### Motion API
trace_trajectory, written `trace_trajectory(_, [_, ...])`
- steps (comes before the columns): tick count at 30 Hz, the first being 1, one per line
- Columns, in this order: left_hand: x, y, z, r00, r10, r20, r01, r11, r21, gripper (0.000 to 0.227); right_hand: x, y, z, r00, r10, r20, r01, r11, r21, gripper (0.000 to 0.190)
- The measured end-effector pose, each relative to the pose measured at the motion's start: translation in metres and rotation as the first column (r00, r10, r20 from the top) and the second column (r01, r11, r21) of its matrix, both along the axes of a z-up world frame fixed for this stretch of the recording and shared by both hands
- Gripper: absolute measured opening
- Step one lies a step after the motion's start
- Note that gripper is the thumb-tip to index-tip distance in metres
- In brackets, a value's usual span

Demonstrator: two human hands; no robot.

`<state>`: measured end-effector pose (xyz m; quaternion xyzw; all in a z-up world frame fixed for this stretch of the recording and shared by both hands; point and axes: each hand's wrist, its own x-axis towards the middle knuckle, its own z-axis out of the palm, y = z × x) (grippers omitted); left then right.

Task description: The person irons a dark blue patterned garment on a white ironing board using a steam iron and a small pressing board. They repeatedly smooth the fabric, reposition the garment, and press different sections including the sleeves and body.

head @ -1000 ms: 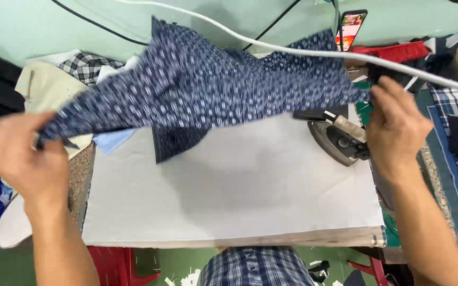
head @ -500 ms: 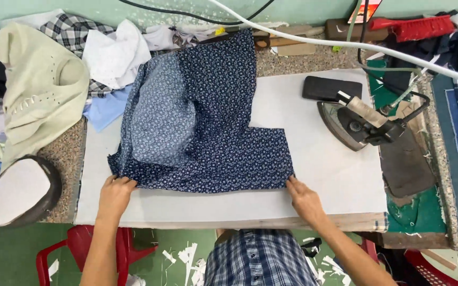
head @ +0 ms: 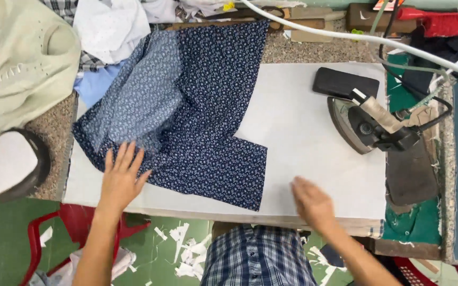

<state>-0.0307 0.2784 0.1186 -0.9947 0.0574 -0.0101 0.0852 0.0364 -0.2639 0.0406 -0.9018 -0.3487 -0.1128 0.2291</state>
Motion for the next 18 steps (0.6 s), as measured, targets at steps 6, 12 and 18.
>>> trace_trajectory(6, [0.047,-0.172,-0.073,0.942,0.326,-0.081,-0.332,0.941,-0.072,0.078,0.190,-0.091,0.059,0.892,-0.206,0.402,0.331,0.904,-0.271,0.037])
trace_trajectory(12, [0.026,-0.388,-0.092,0.935,-0.089,-0.343,-0.067,0.906,-0.418,0.072,0.261,-0.122,0.031,0.829,-0.448,-0.334,0.210,0.804,-0.557,0.055])
trace_trajectory(18, [-0.027,-0.345,-0.063,0.928,-0.315,-0.201,0.160,0.821,-0.549,0.059,0.244,-0.108,0.029,0.822,-0.455,-0.342,0.194,0.789,-0.583,0.048])
